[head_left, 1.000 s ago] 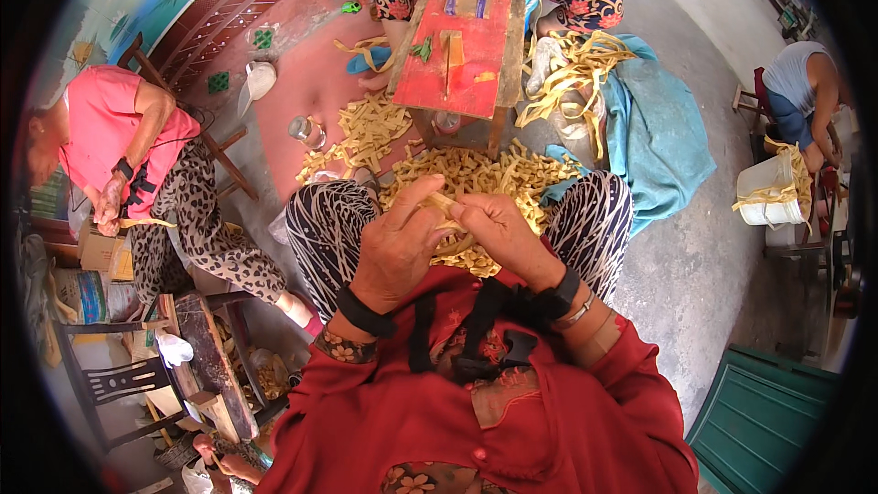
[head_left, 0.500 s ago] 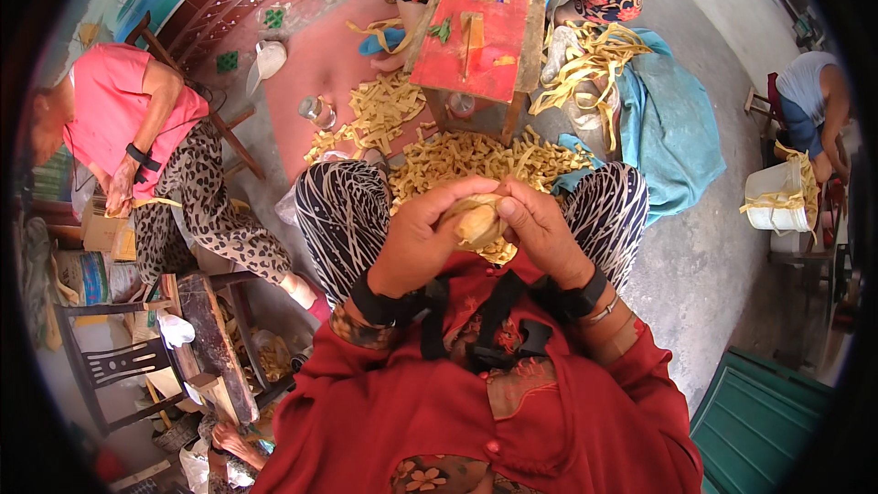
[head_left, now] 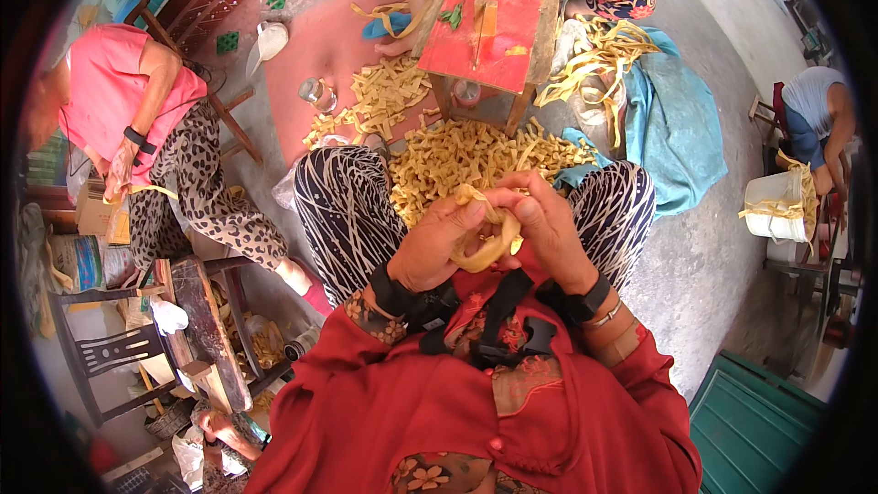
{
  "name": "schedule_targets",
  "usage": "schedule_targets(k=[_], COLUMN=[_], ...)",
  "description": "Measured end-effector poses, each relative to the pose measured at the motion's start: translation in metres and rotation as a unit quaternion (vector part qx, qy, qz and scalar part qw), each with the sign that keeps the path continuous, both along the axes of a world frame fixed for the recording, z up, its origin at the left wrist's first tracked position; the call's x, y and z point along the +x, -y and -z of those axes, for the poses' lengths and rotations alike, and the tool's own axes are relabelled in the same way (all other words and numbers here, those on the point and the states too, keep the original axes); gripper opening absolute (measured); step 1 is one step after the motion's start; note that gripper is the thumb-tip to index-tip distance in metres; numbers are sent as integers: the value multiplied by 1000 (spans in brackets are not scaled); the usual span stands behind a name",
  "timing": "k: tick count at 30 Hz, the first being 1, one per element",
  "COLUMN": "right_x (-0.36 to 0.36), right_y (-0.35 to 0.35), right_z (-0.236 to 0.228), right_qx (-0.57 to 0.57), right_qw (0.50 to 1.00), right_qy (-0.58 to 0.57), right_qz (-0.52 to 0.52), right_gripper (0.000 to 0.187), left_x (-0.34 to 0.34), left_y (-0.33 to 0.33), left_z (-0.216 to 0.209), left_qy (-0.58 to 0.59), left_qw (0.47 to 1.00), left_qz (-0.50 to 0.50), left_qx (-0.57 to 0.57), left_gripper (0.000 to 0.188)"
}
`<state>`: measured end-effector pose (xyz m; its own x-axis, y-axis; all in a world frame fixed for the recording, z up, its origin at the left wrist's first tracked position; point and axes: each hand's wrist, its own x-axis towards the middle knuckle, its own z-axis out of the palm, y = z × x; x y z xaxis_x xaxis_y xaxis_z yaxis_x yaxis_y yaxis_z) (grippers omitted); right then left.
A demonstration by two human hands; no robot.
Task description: The person takes yellow strips and folds or wraps them into clusters, then places these clusters into a central wooden device.
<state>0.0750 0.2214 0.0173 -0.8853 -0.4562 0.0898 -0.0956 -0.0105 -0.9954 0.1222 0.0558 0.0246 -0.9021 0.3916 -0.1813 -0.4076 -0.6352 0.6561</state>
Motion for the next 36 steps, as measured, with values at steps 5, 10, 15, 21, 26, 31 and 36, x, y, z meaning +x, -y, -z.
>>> schedule_targets(k=[5,10,15,21,26,31,36], right_x=[-11,-15,-16,-8,-10,-13,-22], right_y=[-40,-67,-52,-44,-46,-37,-23], right_z=[13,3,5,20,21,19,17], right_qx=[50,68,97,81,53,106,126], right_qw=[995,996,989,984,983,957,947], right_qy=[1,35,115,155,171,246,249], right_qz=[82,46,1,-39,-38,-108,-158], right_gripper=[33,24,21,16,14,15,21], left_x=[-5,-8,-16,-14,-13,-16,-22], left_y=[14,23,21,15,18,22,20], left_z=[-3,-5,-5,30,39,41,39], left_qy=[13,-9,-30,54,72,91,92], left_qw=[998,993,991,948,938,964,963], left_qz=[-16,-74,-123,-147,-143,-134,-136], left_qx=[59,86,-48,-278,-309,-209,-215], left_gripper=[46,42,46,31,25,22,17])
